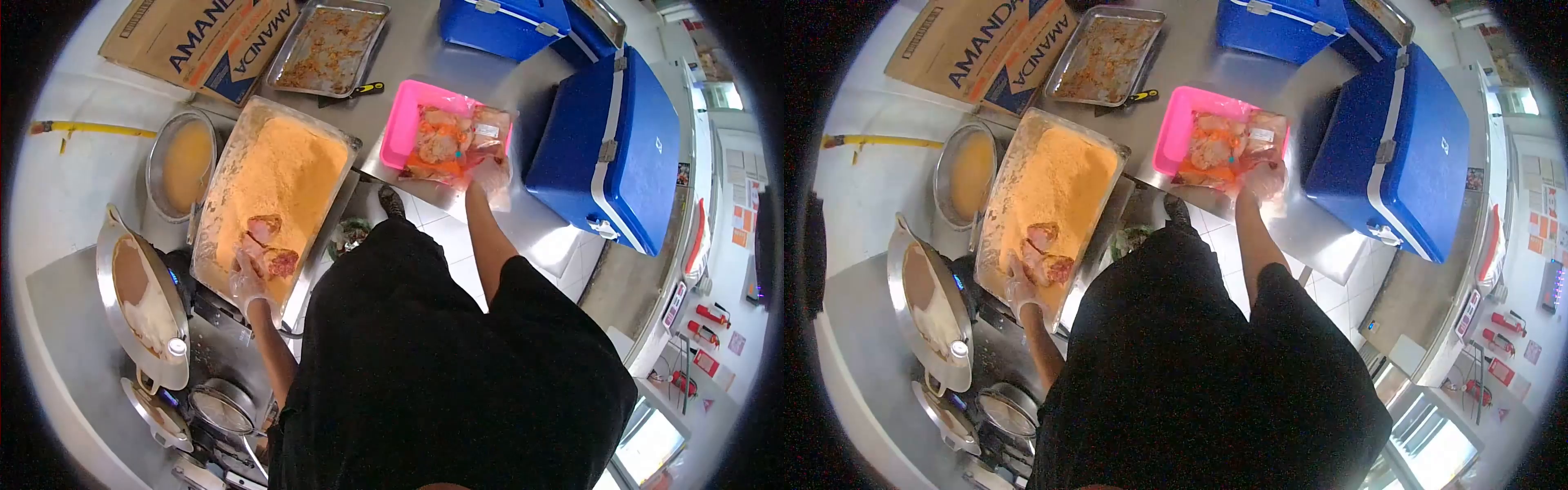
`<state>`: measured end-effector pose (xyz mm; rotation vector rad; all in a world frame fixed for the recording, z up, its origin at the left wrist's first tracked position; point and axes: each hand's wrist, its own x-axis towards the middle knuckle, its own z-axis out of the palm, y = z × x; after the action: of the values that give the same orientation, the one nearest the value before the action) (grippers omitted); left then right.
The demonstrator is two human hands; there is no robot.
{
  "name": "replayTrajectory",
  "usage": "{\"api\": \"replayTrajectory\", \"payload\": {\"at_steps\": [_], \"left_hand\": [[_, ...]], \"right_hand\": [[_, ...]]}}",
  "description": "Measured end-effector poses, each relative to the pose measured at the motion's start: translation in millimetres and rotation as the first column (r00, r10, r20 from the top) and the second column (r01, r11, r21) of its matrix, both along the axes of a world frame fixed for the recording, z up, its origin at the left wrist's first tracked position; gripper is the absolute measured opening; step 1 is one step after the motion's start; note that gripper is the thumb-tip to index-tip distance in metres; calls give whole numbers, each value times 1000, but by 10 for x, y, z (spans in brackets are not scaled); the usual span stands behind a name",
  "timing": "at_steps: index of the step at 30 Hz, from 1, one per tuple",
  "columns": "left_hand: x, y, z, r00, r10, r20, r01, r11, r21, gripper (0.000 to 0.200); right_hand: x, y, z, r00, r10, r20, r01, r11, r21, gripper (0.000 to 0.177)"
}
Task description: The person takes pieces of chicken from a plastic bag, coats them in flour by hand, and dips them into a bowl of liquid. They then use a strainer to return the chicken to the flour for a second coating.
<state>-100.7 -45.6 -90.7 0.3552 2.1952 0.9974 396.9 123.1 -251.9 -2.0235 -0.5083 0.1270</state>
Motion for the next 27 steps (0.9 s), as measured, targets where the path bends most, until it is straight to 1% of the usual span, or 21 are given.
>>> {"api": "replayTrajectory", "payload": {"at_steps": [2,3,5,6,7,8,9,10,12,14,16,18,19,20,21,22,23,24,25,26,27], "left_hand": [[18,24,97,997,-68,-43,65,996,-68,37],[-22,-6,39,996,-71,-49,68,996,-65,37],[-113,-94,-148,1000,2,14,-4,990,143,38],[-94,-87,-119,1000,5,13,-7,990,142,38],[-39,-92,-60,999,10,-44,-7,997,83,39],[-8,-119,-28,995,14,-101,-11,1000,22,39],[-34,-151,-61,995,23,-99,-20,1000,22,39],[-79,-190,-120,998,-17,-60,18,1000,16,40],[-90,-271,-144,999,-42,-18,43,999,8,41],[-66,-279,-113,979,-157,-127,143,984,-109,42],[-83,-310,-159,968,-170,-185,145,979,-141,45],[-93,-326,-154,951,-189,-243,149,973,-175,49],[-65,-313,-119,964,-187,-188,158,975,-157,49],[-25,-296,-77,974,-184,-133,166,976,-138,50],[45,-262,5,975,-175,-134,157,978,-137,50],[125,-213,114,939,-282,-195,255,955,-152,47],[139,-180,170,888,-382,-256,346,922,-174,44],[64,-256,-184,819,-371,-437,339,928,-153,32],[213,-167,64,871,-381,-310,390,920,-35,31],[397,-52,319,899,-396,-185,417,905,90,30],[354,-53,80,723,-562,-402,613,790,-1,29]], "right_hand": [[-27,78,103,942,51,332,-10,992,-124,18],[63,113,30,944,46,327,-7,993,-120,18],[323,162,-235,941,176,288,-106,964,-244,18],[402,174,-301,933,245,265,-159,939,-306,19],[440,164,-266,931,251,264,-165,937,-309,19],[464,142,-175,879,338,335,-208,906,-369,21],[478,141,-79,814,423,398,-244,871,-426,24],[482,140,28,809,431,400,-253,869,-426,24],[483,57,204,876,435,211,-325,853,-407,22],[488,-103,300,876,445,184,-330,833,-444,19],[604,-308,302,878,453,157,-335,814,-475,17],[844,-599,105,739,544,397,-384,825,-415,19],[688,-660,306,736,548,398,-391,823,-412,19],[366,-672,757,932,345,112,-324,930,-173,18],[158,-686,1051,958,154,-244,-153,988,23,19],[98,-699,1116,929,210,-305,-190,977,94,18],[-20,-688,1168,925,223,-308,-202,974,98,18],[-185,-664,1210,837,336,-432,-234,933,272,22],[-331,-623,1223,715,460,-527,-232,867,441,28],[-461,-566,1210,670,586,-456,-401,802,442,31],[-685,-494,1253,640,611,-466,-418,786,456,31]]}}
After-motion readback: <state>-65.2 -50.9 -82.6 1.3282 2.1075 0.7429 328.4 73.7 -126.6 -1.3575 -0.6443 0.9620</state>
